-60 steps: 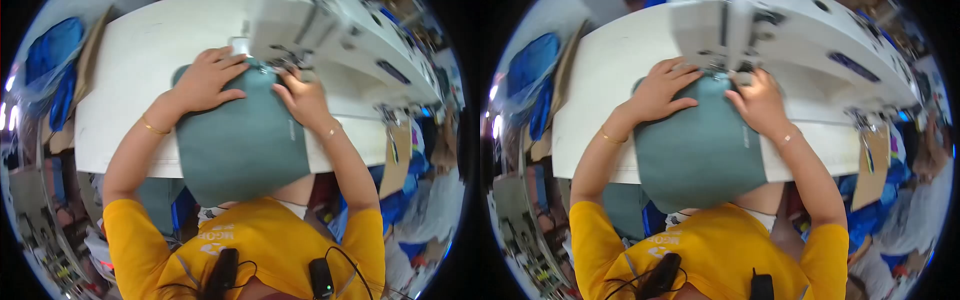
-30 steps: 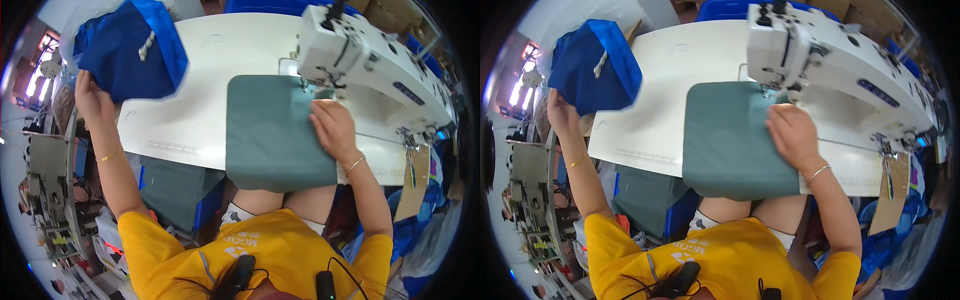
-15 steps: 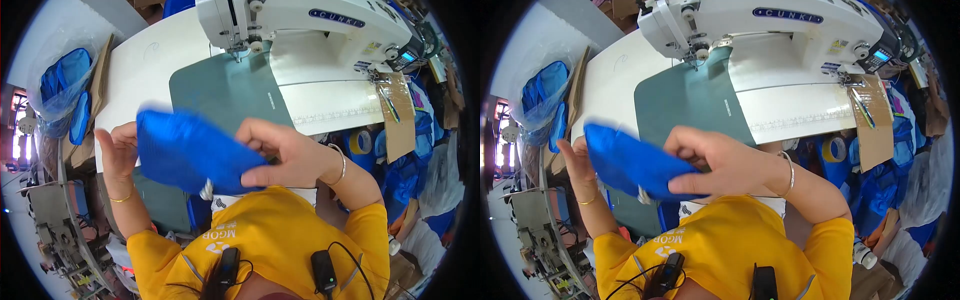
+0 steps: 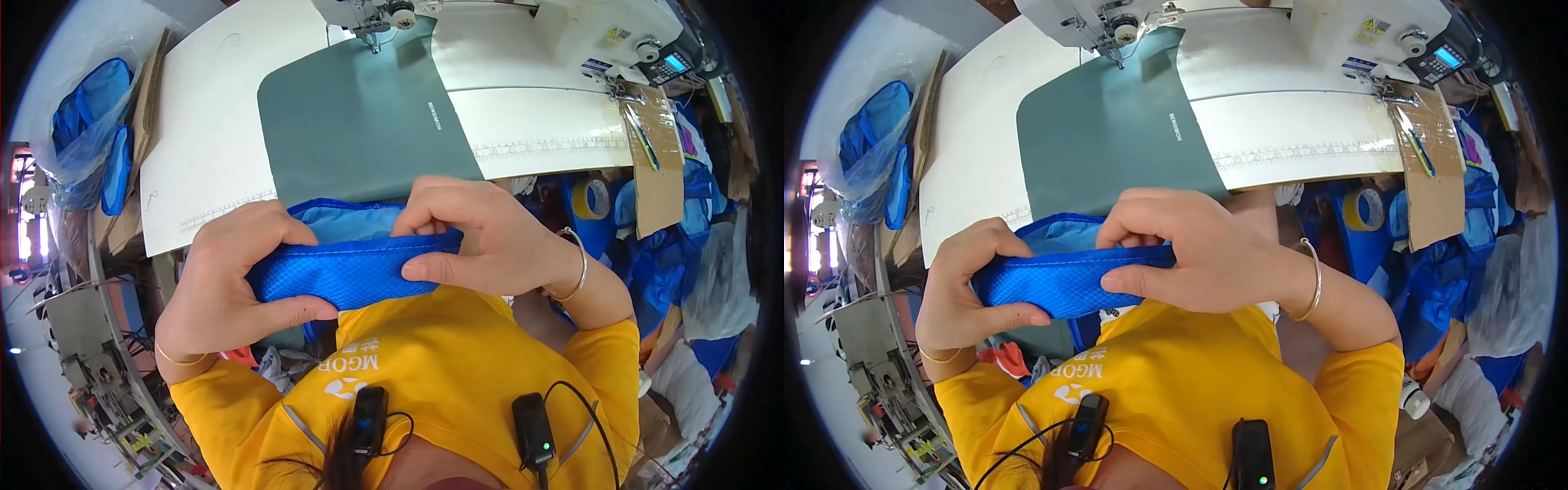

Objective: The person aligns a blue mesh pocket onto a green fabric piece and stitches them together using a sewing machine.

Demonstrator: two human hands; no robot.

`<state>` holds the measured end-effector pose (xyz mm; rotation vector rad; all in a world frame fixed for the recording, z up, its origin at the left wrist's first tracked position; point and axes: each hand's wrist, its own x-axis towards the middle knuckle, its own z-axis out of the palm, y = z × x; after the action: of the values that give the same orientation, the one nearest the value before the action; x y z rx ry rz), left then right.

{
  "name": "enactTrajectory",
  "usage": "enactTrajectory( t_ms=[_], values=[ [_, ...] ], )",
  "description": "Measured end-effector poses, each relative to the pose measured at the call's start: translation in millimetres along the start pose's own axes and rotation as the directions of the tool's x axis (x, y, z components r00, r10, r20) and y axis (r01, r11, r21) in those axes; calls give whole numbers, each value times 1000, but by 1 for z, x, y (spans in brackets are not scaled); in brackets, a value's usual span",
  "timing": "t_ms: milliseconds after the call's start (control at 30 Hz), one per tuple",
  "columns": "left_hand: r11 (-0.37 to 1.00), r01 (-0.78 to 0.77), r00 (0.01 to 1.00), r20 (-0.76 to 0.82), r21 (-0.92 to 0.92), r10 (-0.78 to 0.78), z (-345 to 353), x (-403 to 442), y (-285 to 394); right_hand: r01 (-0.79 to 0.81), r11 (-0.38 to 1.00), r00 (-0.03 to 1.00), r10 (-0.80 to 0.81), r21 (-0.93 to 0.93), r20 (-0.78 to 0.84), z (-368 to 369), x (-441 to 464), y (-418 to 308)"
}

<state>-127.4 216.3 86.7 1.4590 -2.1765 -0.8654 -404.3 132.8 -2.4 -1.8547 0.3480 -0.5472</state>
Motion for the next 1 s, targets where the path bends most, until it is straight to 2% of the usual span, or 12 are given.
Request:
enactTrajectory(
  t_ms=[133,200,333,400,433,500,600,833,933,1000],
  values=[
    [994,103,993,68,-40,-100,-2,-7,-5,30,999,996,-27,38,-84,4,-9,1],
    [981,91,996,-6,-174,-93,2,-11,-11,-7,986,991,29,167,-130,7,-13,3],
    [961,172,981,-56,-219,-188,13,-13,4,-82,977,988,106,197,-114,11,-10,-8],
    [967,70,953,-270,-243,-137,23,-12,4,117,992,972,-105,46,-210,21,-9,-2],
    [967,74,953,-268,-243,-140,23,-12,3,116,992,972,-103,50,-211,22,-8,-3],
    [977,-77,964,-265,-200,22,20,-12,2,138,990,958,-125,36,-257,22,-7,-6],
    [988,-103,972,-222,-113,76,15,-10,5,134,991,953,-122,27,-276,19,-7,-9],
    [996,-80,982,-170,43,87,12,0,17,156,985,953,-171,-80,-249,17,-8,-6],
    [987,-136,982,-123,82,146,13,0,12,207,964,935,-246,-168,-255,16,-7,-5],
    [994,-101,970,-219,50,109,14,-2,11,167,981,946,-188,-99,-263,13,-8,-4]
  ],
)
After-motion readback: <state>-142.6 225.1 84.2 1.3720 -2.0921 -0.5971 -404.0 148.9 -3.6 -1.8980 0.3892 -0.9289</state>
